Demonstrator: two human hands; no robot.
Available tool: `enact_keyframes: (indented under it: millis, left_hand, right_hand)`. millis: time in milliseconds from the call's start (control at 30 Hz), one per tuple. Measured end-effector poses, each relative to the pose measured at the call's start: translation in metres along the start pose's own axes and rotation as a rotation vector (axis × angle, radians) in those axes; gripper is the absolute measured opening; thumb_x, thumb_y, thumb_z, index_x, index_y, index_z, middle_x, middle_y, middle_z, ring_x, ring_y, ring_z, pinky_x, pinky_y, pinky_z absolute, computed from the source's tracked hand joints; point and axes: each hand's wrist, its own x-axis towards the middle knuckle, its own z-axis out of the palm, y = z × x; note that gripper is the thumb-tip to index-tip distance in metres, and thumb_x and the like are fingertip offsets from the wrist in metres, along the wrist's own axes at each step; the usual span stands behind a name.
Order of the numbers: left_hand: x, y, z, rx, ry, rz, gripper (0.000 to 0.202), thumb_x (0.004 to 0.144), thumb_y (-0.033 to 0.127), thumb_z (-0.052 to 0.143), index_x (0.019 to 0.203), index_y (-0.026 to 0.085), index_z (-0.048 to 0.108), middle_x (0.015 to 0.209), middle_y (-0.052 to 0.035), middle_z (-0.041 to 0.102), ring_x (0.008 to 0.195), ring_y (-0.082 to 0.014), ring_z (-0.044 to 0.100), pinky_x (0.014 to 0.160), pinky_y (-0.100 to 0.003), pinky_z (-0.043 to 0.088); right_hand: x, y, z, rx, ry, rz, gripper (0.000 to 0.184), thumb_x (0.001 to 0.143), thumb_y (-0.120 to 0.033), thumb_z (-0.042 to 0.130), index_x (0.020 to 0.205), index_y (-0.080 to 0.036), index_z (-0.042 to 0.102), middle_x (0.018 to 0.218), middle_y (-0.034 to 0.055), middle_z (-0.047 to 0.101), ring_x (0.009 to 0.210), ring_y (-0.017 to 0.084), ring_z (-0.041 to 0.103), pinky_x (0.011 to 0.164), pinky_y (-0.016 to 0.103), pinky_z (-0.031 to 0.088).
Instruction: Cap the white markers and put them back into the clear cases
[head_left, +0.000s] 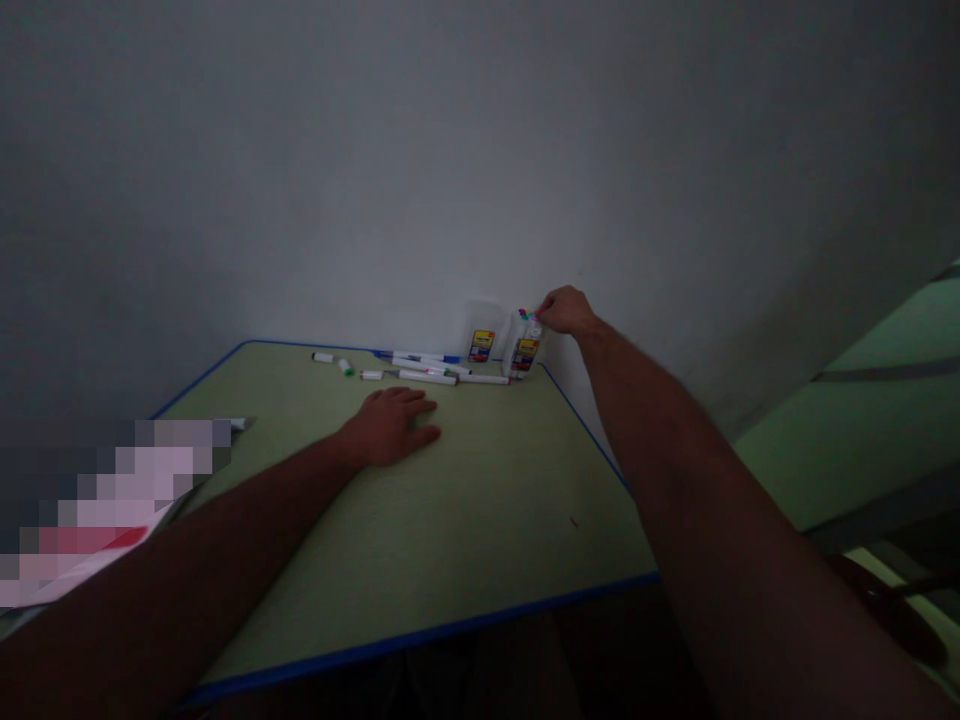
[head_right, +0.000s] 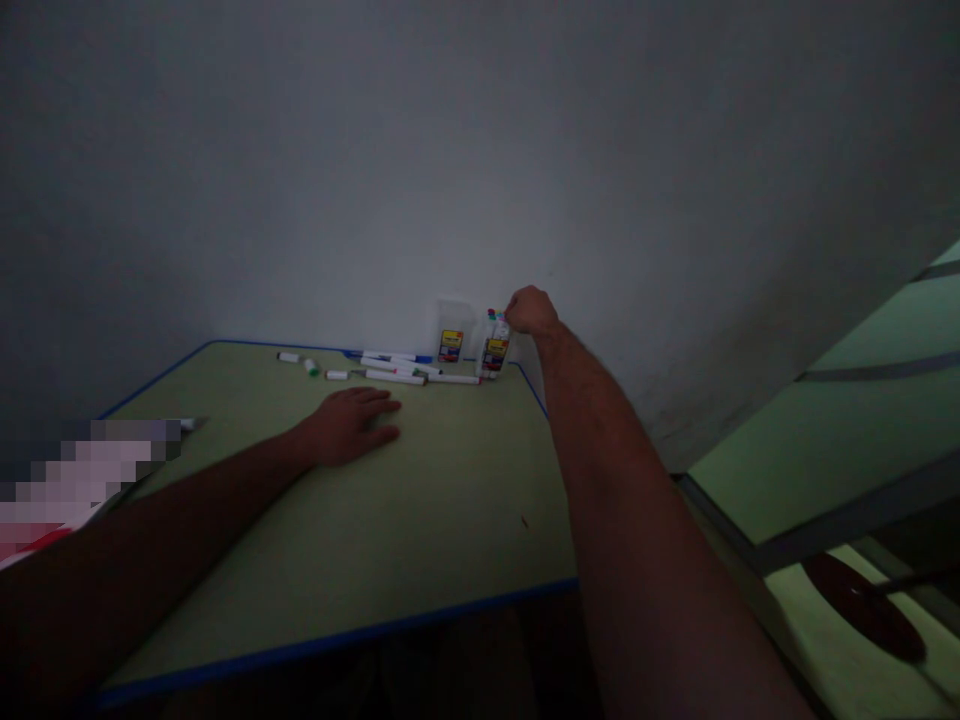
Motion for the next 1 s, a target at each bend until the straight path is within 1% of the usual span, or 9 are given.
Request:
enact_keyframes:
  millis: [233,367,567,733,867,1000]
  left_hand:
    - [-0.0001,0.0001,0.0007,0.007,0.008,0.006,0.067,0.089,0.067,0.037,0.137,0.025,0.056,0.147,-0.0109,0.05,0.135,-0.0307,0.044,0.11,-0.05,0.032]
    - [-0.0006,-0.0003,0.001,0.01,0.011,0.005,0.066,0.089,0.066,0.037,0.137,0.026,0.056,0.147,-0.0103,0.05,0.135,-0.0297,0.044,0.109,-0.049,0.032]
    - [-0.0002,-0.0014,0.0021,0.015,0.009,0.0,0.066,0.088,0.067,0.037,0.136,0.026,0.057,0.146,-0.0096,0.051,0.134,-0.0293,0.044,0.109,-0.048,0.033]
    - [-0.0005,-0.0004,0.0008,0.015,0.012,0.006,0.066,0.088,0.066,0.037,0.137,0.025,0.057,0.146,-0.0102,0.052,0.133,-0.0294,0.045,0.11,-0.047,0.032]
    - [-0.0014,0.0011,-0.0012,0.011,0.003,-0.006,0.067,0.088,0.066,0.037,0.137,0.025,0.056,0.146,-0.0105,0.051,0.134,-0.03,0.045,0.11,-0.048,0.032]
    - [-0.0015,0.0021,-0.002,0.002,-0.002,-0.01,0.066,0.088,0.067,0.038,0.137,0.026,0.056,0.146,-0.0101,0.051,0.135,-0.0298,0.044,0.11,-0.048,0.031]
  right_hand:
    - [-0.0025,-0.0028,-0.0043,-0.044,-0.028,-0.023,0.019,0.075,-0.023,0.073,0.089,-0.011,0.077,0.093,0.0133,0.073,0.09,0.026,0.068,0.086,0.037,0.055]
    - [-0.0035,-0.0029,-0.0061,-0.047,-0.032,-0.023,0.02,0.075,-0.025,0.073,0.089,-0.012,0.077,0.092,0.0136,0.073,0.091,0.027,0.069,0.085,0.037,0.055]
    - [-0.005,-0.0038,-0.0066,-0.032,-0.031,-0.009,0.021,0.073,-0.025,0.075,0.09,-0.013,0.076,0.093,0.0131,0.073,0.09,0.027,0.069,0.085,0.038,0.055]
    - [-0.0024,-0.0025,-0.0036,-0.032,-0.034,-0.013,0.018,0.073,-0.022,0.073,0.088,-0.015,0.076,0.092,0.0115,0.074,0.089,0.026,0.069,0.084,0.036,0.055]
    - [-0.001,-0.0023,-0.0015,-0.04,-0.035,-0.016,0.018,0.072,-0.023,0.072,0.088,-0.016,0.077,0.092,0.0105,0.074,0.088,0.025,0.069,0.083,0.035,0.055]
    - [-0.0025,-0.0043,-0.0018,-0.035,-0.036,-0.021,0.018,0.073,-0.02,0.07,0.09,-0.016,0.077,0.091,0.0101,0.073,0.089,0.025,0.069,0.084,0.036,0.055]
